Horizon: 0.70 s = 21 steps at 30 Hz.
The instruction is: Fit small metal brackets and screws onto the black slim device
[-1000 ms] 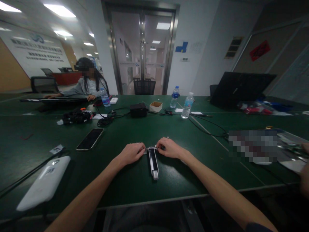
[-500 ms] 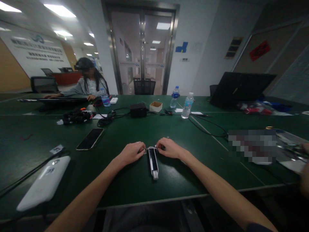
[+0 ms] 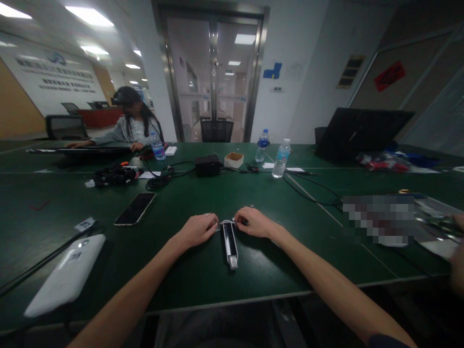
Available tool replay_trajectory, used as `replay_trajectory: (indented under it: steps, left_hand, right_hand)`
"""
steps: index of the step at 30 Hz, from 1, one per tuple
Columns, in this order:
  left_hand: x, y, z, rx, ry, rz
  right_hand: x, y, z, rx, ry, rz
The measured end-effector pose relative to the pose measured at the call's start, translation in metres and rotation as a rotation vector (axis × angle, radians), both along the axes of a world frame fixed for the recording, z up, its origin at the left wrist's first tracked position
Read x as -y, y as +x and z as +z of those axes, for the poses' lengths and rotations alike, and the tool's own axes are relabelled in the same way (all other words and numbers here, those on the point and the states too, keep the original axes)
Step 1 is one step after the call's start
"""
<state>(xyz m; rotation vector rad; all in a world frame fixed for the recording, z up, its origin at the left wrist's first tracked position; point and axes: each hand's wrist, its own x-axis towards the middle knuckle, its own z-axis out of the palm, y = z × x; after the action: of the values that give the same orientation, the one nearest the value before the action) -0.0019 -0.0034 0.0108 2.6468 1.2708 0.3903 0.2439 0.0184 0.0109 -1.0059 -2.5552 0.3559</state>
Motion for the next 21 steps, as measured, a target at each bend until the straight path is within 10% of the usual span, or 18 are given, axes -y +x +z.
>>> replay_trajectory:
  steps: [21]
  left_hand:
    - [0.0008,0.0011,0.0029,-0.036,-0.010,0.014]
  right_hand:
    - [-0.0007,-0.0003,-0.0003,0.015,-0.047,-0.007]
